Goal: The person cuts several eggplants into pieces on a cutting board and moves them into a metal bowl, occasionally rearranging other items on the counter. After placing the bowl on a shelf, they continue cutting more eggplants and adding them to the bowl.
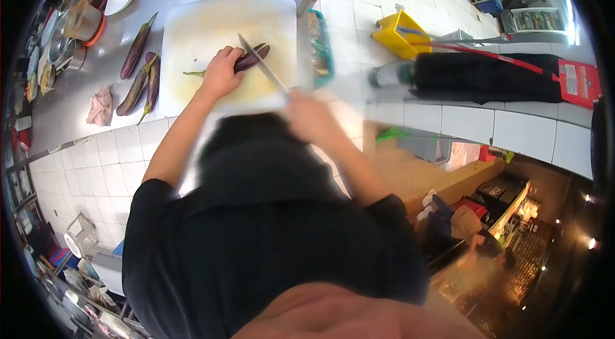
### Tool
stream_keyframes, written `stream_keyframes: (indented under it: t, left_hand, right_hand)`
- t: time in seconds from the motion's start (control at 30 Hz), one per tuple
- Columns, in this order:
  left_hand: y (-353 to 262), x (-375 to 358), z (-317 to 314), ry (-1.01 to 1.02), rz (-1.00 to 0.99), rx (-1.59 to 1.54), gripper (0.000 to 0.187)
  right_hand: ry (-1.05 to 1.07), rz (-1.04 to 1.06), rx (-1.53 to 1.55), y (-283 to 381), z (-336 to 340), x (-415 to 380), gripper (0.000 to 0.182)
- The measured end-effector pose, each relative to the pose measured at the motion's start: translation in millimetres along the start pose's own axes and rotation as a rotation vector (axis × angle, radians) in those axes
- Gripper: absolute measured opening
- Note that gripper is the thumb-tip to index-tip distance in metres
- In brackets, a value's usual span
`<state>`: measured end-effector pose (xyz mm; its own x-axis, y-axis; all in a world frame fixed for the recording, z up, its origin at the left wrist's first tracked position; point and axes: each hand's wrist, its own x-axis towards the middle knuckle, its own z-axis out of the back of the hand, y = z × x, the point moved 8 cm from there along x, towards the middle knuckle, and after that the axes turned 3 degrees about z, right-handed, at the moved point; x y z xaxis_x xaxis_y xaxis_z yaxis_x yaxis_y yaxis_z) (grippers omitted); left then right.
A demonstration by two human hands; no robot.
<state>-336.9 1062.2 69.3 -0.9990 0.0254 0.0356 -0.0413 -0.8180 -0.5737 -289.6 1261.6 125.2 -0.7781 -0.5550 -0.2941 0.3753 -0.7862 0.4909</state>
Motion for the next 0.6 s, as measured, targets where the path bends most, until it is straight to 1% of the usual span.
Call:
stream_keyframes:
  t: [0.03, 0.13, 0.23, 0.37, 0.43, 0.5, 0.57, 0.6]
  left_hand:
    - [3, 0, 1, -0.002, 0.032, -0.032, 0.038]
    - [6, -3, 1, 0.004, 0.069, -0.064, 0.039]
    - [6, -1, 1, 0.036, 0.083, -0.062, 0.038]
    - [7, 1, 0, 0.042, 0.08, -0.073, 0.039]
    - [4, 2, 1, 0.072, 0.082, -0.067, 0.039]
    - [8, 1, -1, 0.079, 0.046, -0.093, 0.039]
    - [12, -3, 6, 0.067, 0.021, -0.116, 0.039]
    - [15, -12, 16, 0.021, 0.007, -0.05, 0.04]
  right_hand:
    - [0.037, 0.019, -0.049, 3, -3, 3, 0.015]
    - [0.102, 0.025, -0.095, 11, 1, 2, 0.016]
    - [0.118, 0.0, -0.105, 26, 17, 0, 0.017]
    - [0.145, -0.016, -0.101, 25, 7, 12, 0.018]
    - [0.09, -0.025, -0.042, 16, -11, 35, 0.019]
    - [-0.073, 0.016, 0.024, 3, -40, 72, 0.019]
    - [-0.082, -0.029, 0.038, 6, -30, 79, 0.018]
    - [-0.085, -0.077, 0.068, 8, -29, 79, 0.018]
